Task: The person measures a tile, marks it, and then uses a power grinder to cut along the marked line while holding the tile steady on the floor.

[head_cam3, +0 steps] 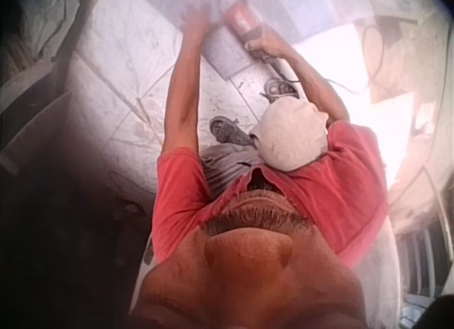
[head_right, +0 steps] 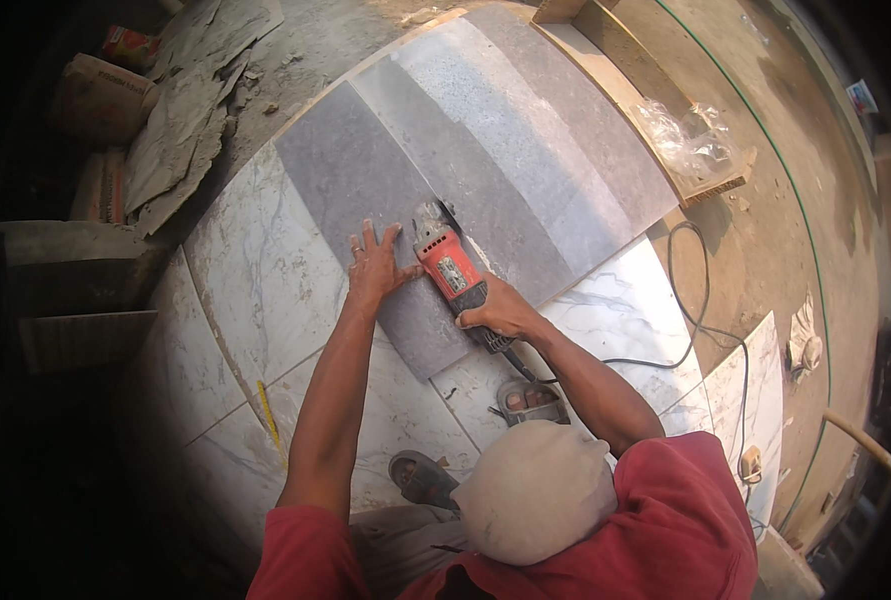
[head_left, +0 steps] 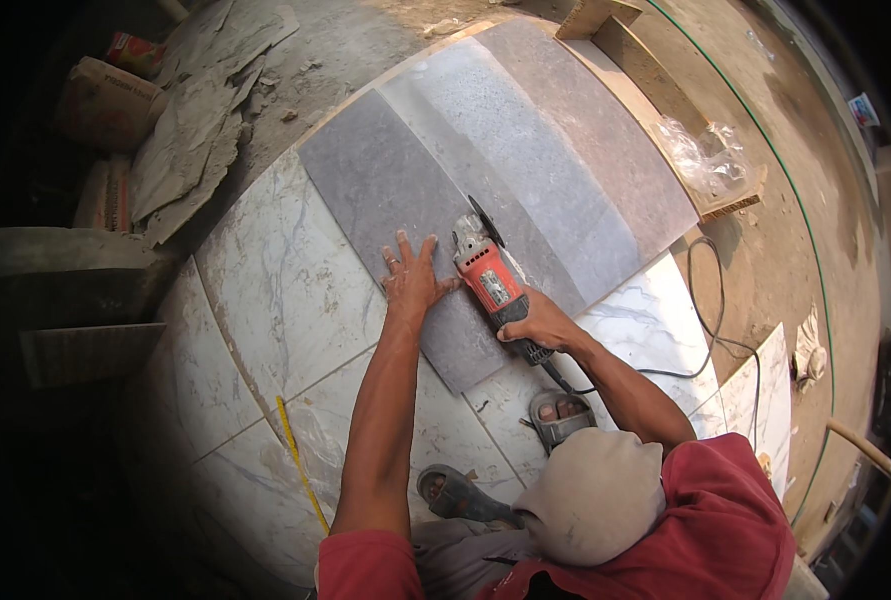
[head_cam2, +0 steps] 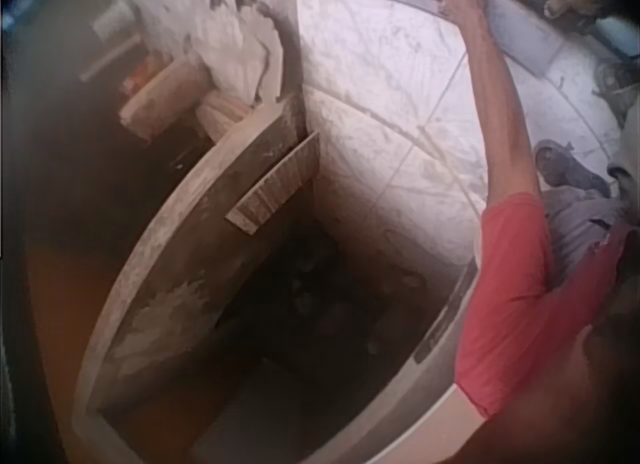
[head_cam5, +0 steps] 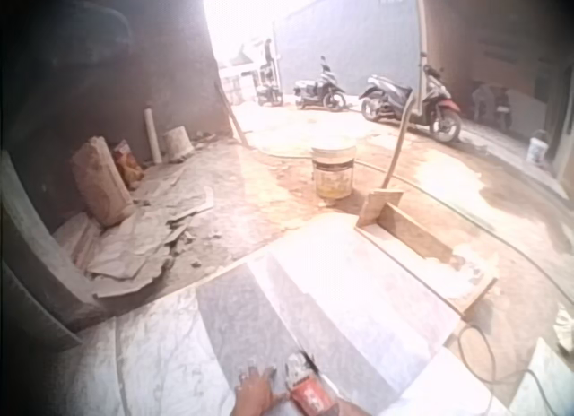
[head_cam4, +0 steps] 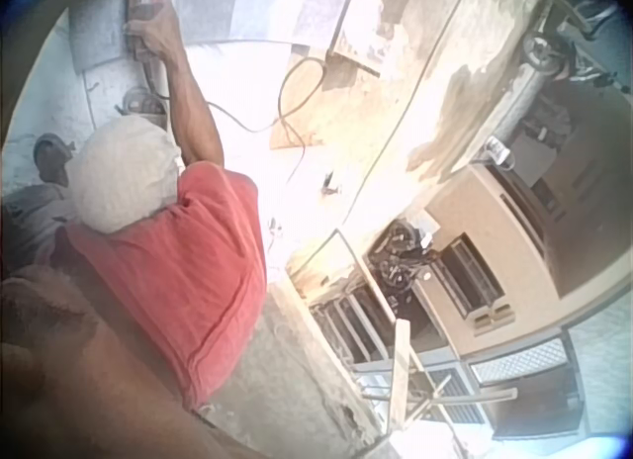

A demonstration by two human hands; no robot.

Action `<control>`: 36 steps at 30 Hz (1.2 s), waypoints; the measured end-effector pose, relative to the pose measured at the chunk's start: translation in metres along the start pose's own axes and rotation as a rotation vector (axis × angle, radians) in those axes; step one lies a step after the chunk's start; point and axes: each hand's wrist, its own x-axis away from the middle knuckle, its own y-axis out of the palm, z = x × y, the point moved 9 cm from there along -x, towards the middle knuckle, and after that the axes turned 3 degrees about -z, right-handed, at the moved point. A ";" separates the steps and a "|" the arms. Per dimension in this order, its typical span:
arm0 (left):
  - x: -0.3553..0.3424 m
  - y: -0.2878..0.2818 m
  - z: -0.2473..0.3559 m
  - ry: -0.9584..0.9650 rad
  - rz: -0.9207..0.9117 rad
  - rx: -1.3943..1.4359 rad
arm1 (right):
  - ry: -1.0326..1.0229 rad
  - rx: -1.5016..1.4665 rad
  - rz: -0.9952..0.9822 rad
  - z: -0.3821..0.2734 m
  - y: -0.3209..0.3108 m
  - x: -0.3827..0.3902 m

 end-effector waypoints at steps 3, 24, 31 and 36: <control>0.001 0.002 0.001 -0.002 -0.007 -0.004 | 0.000 0.009 -0.005 -0.003 0.000 0.003; 0.002 0.001 0.004 -0.024 -0.051 -0.007 | 0.041 0.056 -0.015 0.013 0.002 0.015; 0.002 0.002 0.005 -0.025 -0.053 -0.008 | 0.040 0.084 -0.011 0.021 0.000 0.018; 0.001 0.003 0.002 -0.020 -0.033 -0.015 | 0.040 0.063 -0.024 0.016 0.002 0.024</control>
